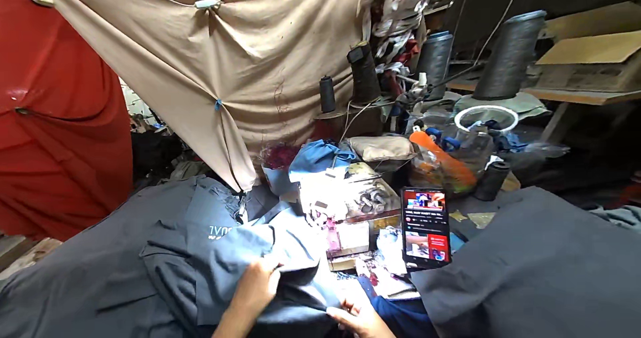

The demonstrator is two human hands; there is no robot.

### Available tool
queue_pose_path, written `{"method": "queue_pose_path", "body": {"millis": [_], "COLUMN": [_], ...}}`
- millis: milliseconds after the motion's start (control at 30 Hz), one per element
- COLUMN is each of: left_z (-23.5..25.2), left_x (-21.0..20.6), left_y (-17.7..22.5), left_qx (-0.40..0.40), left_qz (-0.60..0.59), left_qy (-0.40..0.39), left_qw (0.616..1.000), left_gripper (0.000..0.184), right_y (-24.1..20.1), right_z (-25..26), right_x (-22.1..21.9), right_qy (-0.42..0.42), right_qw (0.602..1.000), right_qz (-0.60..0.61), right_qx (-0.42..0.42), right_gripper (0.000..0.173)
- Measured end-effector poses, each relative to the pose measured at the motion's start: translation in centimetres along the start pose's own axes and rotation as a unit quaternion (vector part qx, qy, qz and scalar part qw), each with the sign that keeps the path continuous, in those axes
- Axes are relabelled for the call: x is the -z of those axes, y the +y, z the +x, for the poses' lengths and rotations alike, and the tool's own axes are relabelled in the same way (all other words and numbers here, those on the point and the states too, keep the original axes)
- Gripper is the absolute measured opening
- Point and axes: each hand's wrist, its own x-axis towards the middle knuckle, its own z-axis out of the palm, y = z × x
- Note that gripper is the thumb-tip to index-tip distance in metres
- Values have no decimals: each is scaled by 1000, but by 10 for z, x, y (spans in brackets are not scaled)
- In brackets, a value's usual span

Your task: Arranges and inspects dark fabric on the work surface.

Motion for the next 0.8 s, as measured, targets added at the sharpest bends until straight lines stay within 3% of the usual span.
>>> {"method": "queue_pose_path", "body": {"millis": [100,167,267,367,467,800], "left_z": [24,26,3,-36,-57,3], "left_x": [44,52,36,8,-24,-48], "left_y": [20,31,52,76,70,63], "left_qx": [39,-23,-144,-149,-138,-127], "left_qz": [-28,-25,-12,22,34,129], "left_qy": [-42,-6,22,-12,0,98], "left_qw": [998,999,989,988,990,979], "left_gripper": [28,28,24,16,16,15], "right_y": [3,3,1,3,7,-16], "right_z": [1,0,-5,-9,-13,50], "right_x": [4,5,7,10,12,5], "right_qy": [2,4,12,8,13,47], "right_qw": [1000,1000,1000,998,996,996], "right_qz": [11,15,-8,-50,-76,-67], "right_qx": [11,11,-9,-29,-41,39], "right_gripper": [8,7,9,10,10,10]}}
